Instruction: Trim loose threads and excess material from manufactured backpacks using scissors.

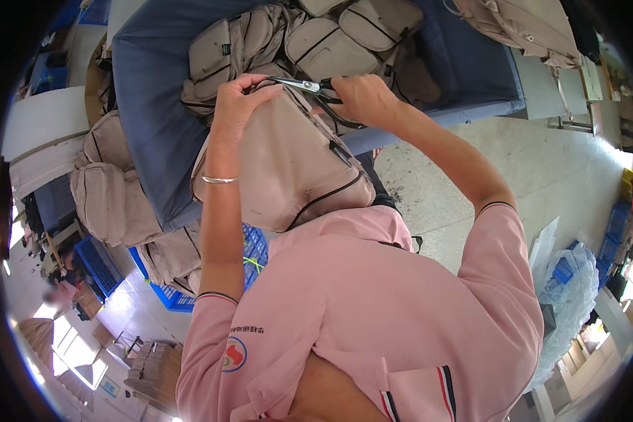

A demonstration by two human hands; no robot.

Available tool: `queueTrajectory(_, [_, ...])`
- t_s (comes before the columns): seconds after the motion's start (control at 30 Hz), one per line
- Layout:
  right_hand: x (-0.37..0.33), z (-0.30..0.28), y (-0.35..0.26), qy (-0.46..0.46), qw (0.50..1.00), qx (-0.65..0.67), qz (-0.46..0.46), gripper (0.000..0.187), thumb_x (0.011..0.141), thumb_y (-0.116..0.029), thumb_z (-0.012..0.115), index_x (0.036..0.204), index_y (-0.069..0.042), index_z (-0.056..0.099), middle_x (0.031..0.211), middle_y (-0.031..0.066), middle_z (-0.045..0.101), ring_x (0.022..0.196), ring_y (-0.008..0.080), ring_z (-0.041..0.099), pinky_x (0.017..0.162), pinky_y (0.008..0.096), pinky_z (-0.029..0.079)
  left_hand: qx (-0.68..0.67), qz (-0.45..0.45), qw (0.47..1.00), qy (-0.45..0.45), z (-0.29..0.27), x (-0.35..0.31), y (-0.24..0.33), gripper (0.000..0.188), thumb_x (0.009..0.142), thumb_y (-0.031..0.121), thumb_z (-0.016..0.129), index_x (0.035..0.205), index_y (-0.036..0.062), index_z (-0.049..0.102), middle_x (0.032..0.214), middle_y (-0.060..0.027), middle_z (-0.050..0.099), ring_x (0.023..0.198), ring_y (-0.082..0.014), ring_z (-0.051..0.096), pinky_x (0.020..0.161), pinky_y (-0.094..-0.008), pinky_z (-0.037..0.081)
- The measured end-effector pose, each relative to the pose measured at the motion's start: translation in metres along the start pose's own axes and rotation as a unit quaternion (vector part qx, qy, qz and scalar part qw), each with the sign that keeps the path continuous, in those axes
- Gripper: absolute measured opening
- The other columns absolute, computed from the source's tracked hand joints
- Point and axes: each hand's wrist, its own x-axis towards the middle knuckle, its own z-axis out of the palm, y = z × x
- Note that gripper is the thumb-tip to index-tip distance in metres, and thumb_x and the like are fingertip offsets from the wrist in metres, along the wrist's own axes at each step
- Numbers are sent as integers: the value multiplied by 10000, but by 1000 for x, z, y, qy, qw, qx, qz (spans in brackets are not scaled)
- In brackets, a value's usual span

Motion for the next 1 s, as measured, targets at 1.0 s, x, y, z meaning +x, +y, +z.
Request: queueTrajectory(1.0, [23, -24, 9, -19, 995, -53, -77, 665, 810, -647, 657, 821, 6, 533, 666, 182, 616, 657, 404, 631, 578, 466, 488, -34, -11, 999, -42, -18, -7, -3, 367, 782, 71, 801, 1110, -56, 695, 899, -19, 676, 778, -62, 584, 728, -191, 476])
